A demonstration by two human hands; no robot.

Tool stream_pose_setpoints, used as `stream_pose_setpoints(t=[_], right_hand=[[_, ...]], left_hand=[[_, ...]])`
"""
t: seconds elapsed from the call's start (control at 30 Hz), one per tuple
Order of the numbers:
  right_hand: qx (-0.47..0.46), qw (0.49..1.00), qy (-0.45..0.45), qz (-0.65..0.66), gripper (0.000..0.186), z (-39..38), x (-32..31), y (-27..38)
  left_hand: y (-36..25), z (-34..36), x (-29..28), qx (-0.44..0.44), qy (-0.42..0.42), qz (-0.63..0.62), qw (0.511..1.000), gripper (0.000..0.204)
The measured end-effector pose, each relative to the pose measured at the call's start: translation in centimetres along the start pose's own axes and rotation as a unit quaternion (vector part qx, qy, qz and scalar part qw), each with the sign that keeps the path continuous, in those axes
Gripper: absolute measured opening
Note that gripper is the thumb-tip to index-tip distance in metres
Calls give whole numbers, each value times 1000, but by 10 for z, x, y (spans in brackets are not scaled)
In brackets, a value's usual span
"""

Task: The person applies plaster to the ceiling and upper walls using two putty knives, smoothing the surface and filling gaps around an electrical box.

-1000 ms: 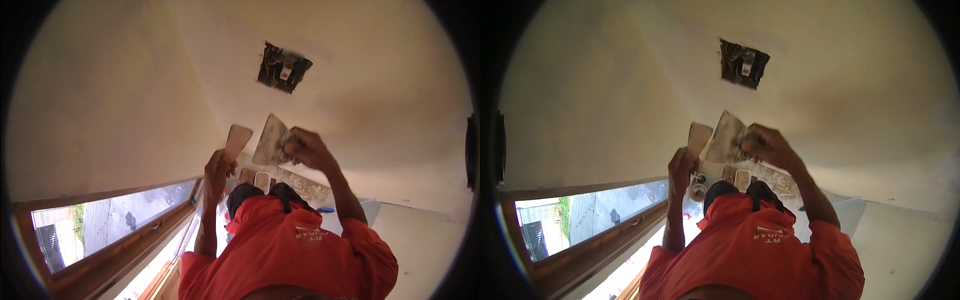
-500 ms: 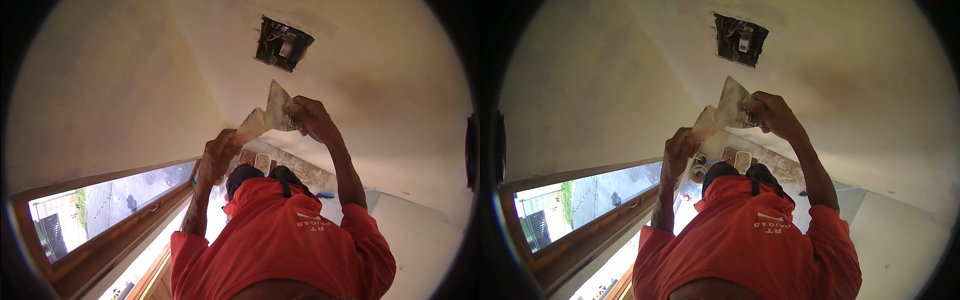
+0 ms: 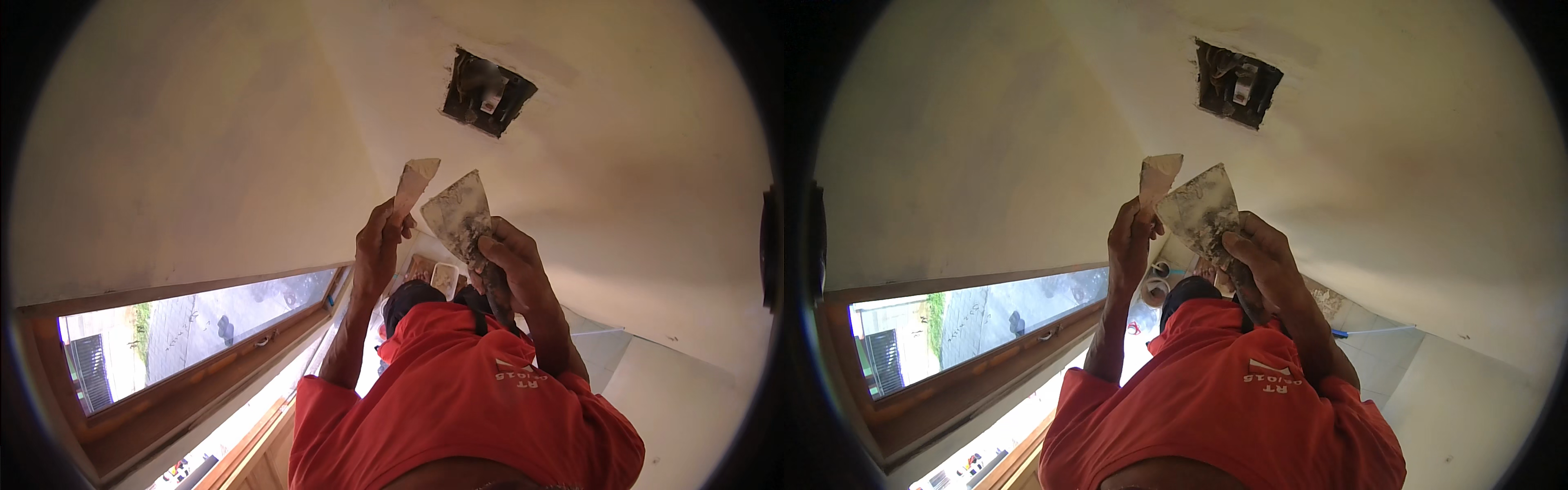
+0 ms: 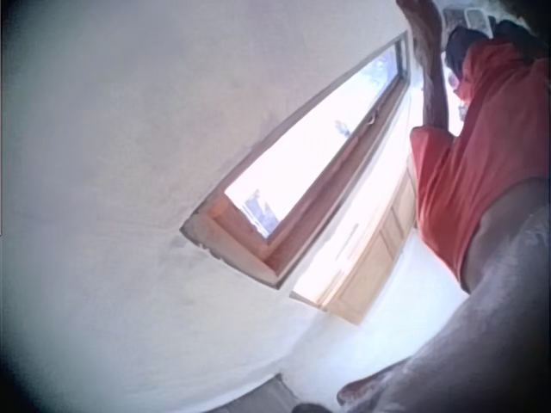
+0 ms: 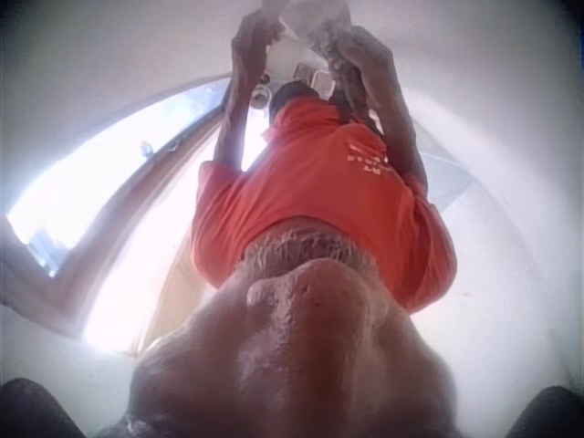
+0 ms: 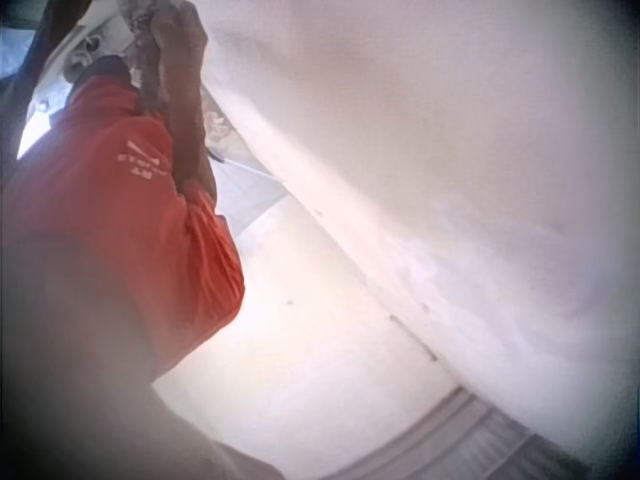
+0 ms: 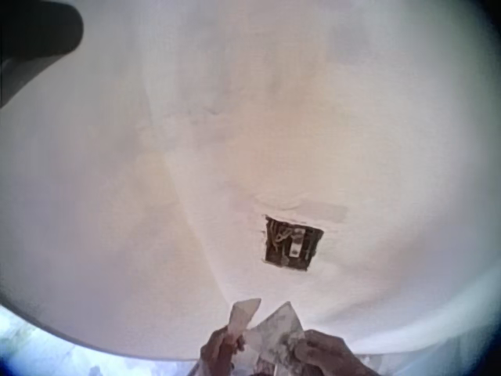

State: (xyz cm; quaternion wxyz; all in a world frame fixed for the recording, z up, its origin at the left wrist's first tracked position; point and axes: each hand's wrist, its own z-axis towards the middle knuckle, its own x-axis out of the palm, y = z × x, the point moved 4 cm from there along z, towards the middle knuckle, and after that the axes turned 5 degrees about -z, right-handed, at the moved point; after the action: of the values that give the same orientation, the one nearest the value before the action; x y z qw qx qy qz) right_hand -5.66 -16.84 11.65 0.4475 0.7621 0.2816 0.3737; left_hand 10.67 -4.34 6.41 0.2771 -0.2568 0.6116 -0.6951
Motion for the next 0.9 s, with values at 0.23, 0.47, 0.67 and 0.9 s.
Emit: stream_pose_setpoints(t=[0.23, 0.47, 0.67, 0.9], right_hand=[[13, 999, 18, 41, 22, 15, 13, 15], [-20, 1000, -5, 10, 23, 17, 12, 12], [-27, 999, -26, 6, 23, 17, 9, 15], [-9, 1000, -1, 13, 22, 28, 9, 13]], left_hand=[[1, 5, 6, 78, 22, 43, 996, 27], [8, 3, 15, 100, 23, 14, 995, 28], [4, 11, 12, 39, 7, 5, 999, 25], [2, 14, 12, 123, 17, 31, 992, 28]])
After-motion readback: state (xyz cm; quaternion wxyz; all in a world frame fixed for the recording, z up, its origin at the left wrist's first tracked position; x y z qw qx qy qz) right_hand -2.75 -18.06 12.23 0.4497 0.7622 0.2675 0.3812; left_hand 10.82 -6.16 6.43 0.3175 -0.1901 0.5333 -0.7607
